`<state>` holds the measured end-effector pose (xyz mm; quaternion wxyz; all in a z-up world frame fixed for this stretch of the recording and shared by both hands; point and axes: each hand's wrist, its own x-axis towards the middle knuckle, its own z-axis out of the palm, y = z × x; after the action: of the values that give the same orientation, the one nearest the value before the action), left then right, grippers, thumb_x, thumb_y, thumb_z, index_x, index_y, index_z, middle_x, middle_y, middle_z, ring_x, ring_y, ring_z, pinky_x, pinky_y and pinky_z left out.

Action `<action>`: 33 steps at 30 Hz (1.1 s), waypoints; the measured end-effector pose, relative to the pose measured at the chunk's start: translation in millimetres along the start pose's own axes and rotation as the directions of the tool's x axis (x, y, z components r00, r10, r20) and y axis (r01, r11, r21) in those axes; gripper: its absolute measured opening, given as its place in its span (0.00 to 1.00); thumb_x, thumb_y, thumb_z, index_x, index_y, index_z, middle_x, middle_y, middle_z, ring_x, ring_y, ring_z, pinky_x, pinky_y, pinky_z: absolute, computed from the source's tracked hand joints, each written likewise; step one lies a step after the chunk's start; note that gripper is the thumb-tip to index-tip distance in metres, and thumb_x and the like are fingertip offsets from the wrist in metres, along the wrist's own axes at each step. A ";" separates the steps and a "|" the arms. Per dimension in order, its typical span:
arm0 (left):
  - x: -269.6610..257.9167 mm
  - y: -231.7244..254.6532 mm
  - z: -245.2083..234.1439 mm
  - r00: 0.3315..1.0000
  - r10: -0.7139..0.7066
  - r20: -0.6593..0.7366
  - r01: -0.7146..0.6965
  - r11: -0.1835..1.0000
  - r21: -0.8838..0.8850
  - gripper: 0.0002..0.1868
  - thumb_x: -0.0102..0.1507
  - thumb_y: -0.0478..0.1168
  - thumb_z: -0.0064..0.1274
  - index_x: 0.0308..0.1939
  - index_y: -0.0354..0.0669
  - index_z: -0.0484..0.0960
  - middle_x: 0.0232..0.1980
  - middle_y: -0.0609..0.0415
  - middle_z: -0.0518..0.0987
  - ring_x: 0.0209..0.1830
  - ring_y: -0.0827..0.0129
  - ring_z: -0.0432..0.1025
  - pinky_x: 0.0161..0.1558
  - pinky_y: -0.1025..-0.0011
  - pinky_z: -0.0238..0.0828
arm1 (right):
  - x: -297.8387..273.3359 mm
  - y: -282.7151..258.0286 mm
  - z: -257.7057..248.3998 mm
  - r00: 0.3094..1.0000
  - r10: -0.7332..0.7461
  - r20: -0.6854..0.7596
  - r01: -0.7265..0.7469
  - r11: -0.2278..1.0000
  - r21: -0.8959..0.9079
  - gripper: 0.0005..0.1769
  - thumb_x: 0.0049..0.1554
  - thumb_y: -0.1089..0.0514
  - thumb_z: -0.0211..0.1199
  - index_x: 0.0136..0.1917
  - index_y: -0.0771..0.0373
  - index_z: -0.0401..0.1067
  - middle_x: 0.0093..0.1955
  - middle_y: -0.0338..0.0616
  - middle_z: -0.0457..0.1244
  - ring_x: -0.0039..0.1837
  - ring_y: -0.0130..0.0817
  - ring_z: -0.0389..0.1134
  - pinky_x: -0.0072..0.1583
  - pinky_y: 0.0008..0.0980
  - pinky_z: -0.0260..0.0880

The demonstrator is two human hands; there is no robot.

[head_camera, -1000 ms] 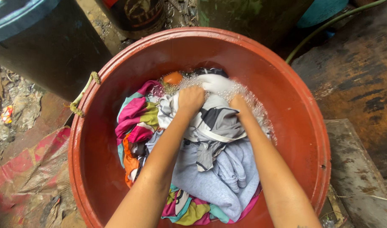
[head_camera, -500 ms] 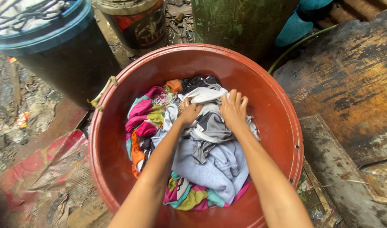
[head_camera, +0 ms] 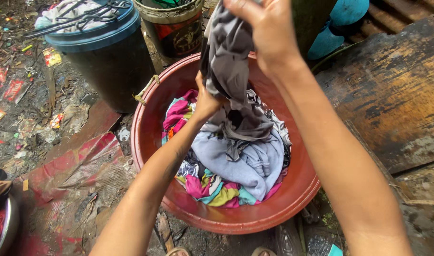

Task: The person washes clothes by hand in a large red tub, scrubbing individual items and moving them between containers in a cluttered outdoor area.

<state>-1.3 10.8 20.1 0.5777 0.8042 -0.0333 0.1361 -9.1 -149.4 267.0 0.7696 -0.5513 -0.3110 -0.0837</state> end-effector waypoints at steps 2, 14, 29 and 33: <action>11.7 -12.4 7.5 0.999 -0.008 -0.031 0.001 0.976 -0.218 0.38 0.58 0.33 0.61 0.71 0.41 0.62 0.59 0.40 0.82 0.58 0.59 0.77 0.59 0.66 0.74 | -7.2 -8.5 -12.1 0.986 -0.078 -0.146 0.077 0.997 -0.016 0.05 0.61 0.71 0.68 0.48 0.67 0.74 0.45 0.38 0.68 0.47 0.29 0.70 0.54 0.32 0.72; -9.6 130.7 -23.0 0.825 0.540 -0.165 -0.565 0.780 -0.271 0.41 0.43 0.22 0.54 0.62 0.41 0.74 0.64 0.49 0.77 0.68 0.59 0.70 0.74 0.69 0.60 | -157.3 86.8 -41.4 0.439 0.894 -0.094 -0.708 0.408 0.576 0.52 0.53 0.18 0.40 0.71 0.61 0.60 0.75 0.62 0.55 0.75 0.69 0.53 0.63 0.78 0.54; -1.2 11.5 -5.5 0.870 -0.331 0.366 0.410 0.071 -0.910 0.29 0.69 0.56 0.28 0.57 0.40 0.75 0.54 0.47 0.80 0.55 0.56 0.74 0.59 0.56 0.70 | -125.9 109.8 12.2 0.590 0.760 -0.273 -0.402 0.570 0.717 0.30 0.55 0.32 0.56 0.58 0.55 0.77 0.58 0.44 0.71 0.59 0.45 0.71 0.62 0.52 0.72; 2.7 24.2 -5.5 0.930 -0.348 0.119 0.205 0.220 -0.954 0.22 0.72 0.52 0.32 0.57 0.42 0.73 0.54 0.46 0.79 0.54 0.58 0.74 0.59 0.57 0.71 | -133.7 87.7 19.0 0.658 0.734 -0.165 -0.422 0.541 0.727 0.32 0.55 0.31 0.55 0.61 0.55 0.77 0.63 0.44 0.71 0.64 0.45 0.71 0.69 0.51 0.70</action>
<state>-4.9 8.2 44.6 0.9575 0.2780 0.0697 0.0316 -81.1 -127.8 124.6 0.9375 -0.2950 0.0762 0.1678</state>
